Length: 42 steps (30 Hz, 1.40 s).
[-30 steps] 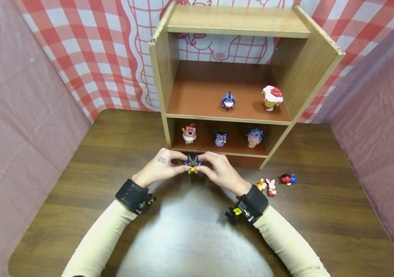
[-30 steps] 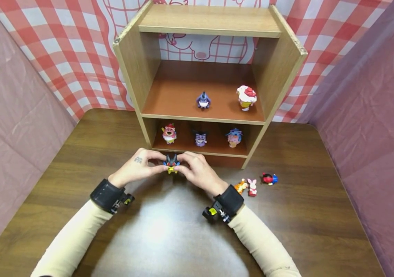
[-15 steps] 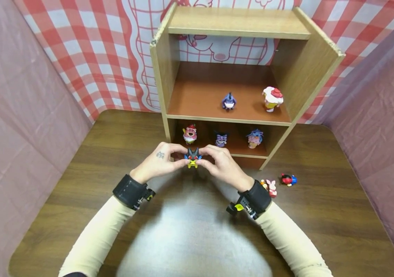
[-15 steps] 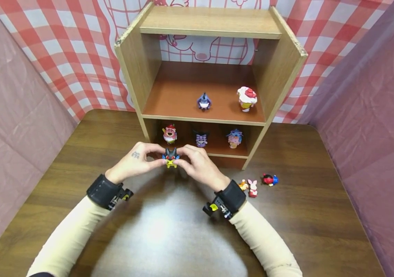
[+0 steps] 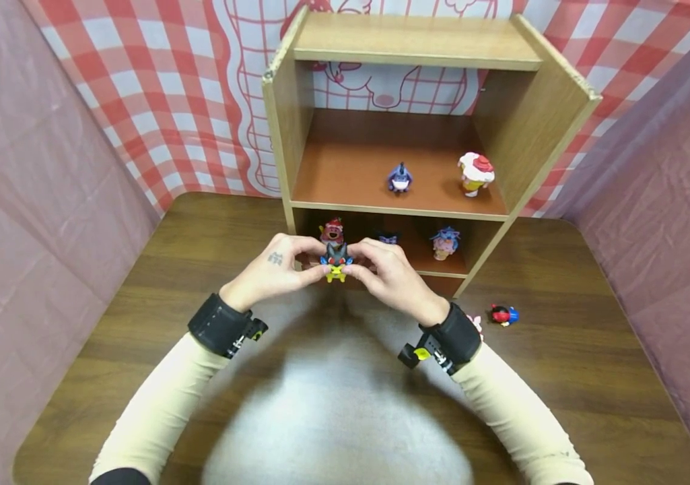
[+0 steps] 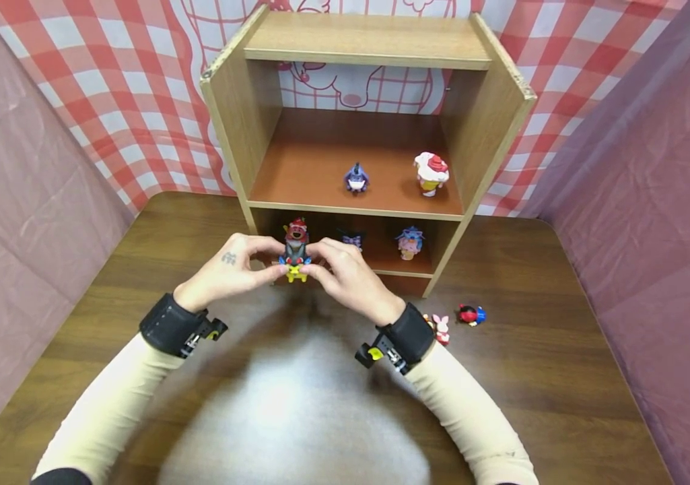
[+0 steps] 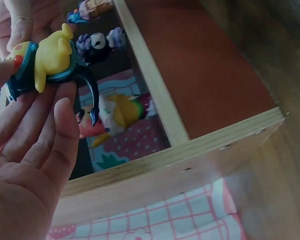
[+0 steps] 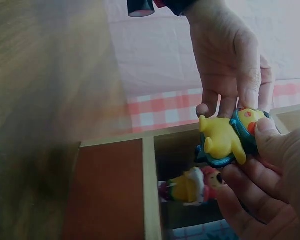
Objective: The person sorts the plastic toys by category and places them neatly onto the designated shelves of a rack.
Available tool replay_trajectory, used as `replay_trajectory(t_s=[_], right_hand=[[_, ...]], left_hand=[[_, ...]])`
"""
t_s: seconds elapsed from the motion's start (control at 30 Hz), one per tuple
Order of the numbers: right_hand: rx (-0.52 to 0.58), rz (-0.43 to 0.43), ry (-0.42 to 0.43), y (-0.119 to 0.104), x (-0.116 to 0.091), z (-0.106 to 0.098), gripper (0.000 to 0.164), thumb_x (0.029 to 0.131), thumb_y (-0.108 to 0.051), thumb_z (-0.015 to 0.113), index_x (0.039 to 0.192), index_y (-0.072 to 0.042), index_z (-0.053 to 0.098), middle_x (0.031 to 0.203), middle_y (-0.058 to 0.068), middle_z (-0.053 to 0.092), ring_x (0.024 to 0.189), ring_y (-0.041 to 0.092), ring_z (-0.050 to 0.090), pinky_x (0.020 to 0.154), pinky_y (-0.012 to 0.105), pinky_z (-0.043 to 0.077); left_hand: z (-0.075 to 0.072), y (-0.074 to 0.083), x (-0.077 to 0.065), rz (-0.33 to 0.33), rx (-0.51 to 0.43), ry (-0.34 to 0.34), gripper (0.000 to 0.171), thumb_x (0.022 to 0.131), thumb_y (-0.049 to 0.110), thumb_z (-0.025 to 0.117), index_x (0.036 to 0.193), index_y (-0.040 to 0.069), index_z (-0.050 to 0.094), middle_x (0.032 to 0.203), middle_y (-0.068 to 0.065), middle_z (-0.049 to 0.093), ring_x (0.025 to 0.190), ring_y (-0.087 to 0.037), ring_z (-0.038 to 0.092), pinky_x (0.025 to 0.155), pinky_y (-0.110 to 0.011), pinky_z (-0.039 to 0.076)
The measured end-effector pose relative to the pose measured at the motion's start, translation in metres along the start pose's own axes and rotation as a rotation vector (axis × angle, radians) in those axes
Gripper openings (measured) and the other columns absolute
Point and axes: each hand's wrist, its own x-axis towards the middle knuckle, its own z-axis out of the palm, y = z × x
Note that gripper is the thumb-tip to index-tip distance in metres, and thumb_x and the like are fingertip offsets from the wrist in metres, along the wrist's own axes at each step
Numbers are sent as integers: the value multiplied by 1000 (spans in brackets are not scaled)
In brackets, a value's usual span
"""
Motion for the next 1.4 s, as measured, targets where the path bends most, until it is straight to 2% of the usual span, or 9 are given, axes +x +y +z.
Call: replay_trajectory(t_s=[0.2,0.6,0.8,1.0,1.2,1.4], right_hand=[[10,-14,12,-4,9,-9,16,89,-3,77,104,-2,71,95,4,71,82,11,64,70,30,54],[-19,0,5,-20,26,-26,15,90,-5,77,103,-2,72,94,4,71,82,12,66,71,26,53],[-35,-9,1,-29,39,-36,15,90,-5,77,103,-1,72,92,5,71,81,12,66,71,24,52],[-19,-4,0,-34,49,-46,15,89,-4,77,103,1,73,93,7,72,80,12,67,71,26,55],[21,14,2,-40,57,-56,18,89,-3,77,106,2,73,95,8,74,81,12,67,72,23,54],[22,12,-3,-45,64,-65,19,89,-3,77,107,3,72,96,9,74,82,13,67,73,24,57]], left_hand=[[-9,9,7,5,-3,1,16,89,11,74,102,4,75,85,-1,74,73,-13,66,63,-36,57],[-27,28,14,45,49,24,15,91,13,73,103,5,75,85,0,74,74,-11,67,66,-36,56],[-37,38,19,78,76,39,14,92,14,72,104,6,74,83,2,74,75,-8,68,67,-29,54],[-46,49,25,91,113,59,18,93,16,72,106,4,75,85,1,74,76,-9,66,65,-26,50],[-54,57,30,97,101,60,19,93,15,73,109,5,74,87,0,75,77,-9,66,66,-28,51],[-60,62,33,114,110,76,19,94,14,72,109,3,73,88,-1,74,77,-9,65,67,-27,50]])
